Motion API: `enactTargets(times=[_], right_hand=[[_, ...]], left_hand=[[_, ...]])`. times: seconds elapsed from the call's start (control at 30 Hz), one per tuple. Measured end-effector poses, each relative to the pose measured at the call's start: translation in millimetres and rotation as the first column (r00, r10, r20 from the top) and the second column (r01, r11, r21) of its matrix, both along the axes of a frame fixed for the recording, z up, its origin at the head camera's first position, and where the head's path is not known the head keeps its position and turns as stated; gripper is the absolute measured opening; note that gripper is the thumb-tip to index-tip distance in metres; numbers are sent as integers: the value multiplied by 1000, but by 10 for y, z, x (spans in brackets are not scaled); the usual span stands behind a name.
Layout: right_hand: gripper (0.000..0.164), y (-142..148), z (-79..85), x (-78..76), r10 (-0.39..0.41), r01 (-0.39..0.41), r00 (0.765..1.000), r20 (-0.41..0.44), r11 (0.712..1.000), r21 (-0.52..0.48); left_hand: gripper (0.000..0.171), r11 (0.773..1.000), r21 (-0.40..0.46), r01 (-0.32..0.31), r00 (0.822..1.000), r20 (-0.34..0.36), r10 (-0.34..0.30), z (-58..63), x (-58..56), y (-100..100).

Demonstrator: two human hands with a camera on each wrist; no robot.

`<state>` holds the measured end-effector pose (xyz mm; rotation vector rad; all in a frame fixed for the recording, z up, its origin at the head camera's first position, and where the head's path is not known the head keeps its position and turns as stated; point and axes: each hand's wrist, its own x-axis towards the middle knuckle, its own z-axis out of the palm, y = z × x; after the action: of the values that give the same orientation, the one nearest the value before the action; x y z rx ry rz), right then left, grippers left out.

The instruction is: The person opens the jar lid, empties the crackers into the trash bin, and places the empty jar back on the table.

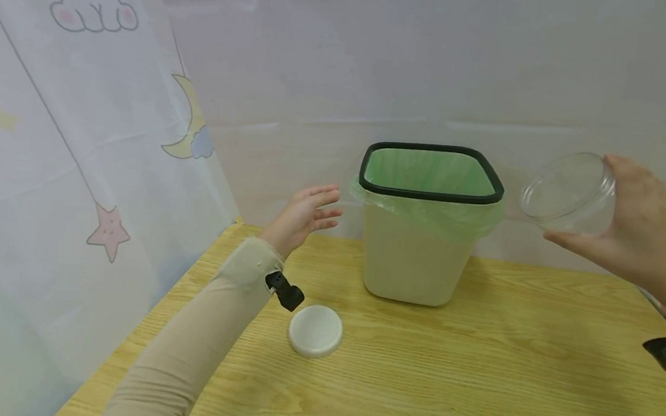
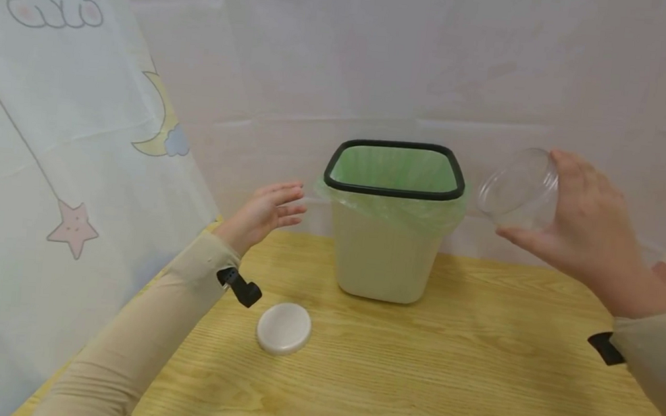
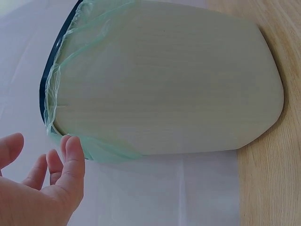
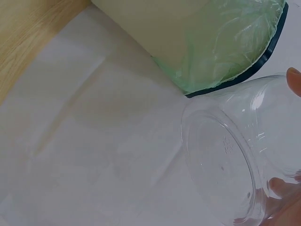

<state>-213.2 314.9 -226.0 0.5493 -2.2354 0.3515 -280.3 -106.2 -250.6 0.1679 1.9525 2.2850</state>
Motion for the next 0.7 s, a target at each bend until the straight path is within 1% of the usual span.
enactTargets(times=[0.17,0.27,0.4,0.53,0.7], right_hand=[[127,-17,-19,33,-9,9,1000,12,1000,-22],[128,-31,-36,58,2,-2,1000,8,999,-42],[123,-59,-54,81,22,-22,1000,0,997,-72],[120,-80,-72,94,37,-35,999,20,995,-94],[124,-86,-112,97,60,-58,998,15,991,-118]], left_hand=[[43,1000,8,-6,1000,9,6,-8,17,0],[43,1000,15,-4,1000,11,4,-16,22,-5],[43,1000,23,3,1000,4,-4,-31,39,-12],[43,1000,28,2,1000,1,-2,-42,50,-12],[43,1000,13,-2,1000,9,2,-44,65,-14]])
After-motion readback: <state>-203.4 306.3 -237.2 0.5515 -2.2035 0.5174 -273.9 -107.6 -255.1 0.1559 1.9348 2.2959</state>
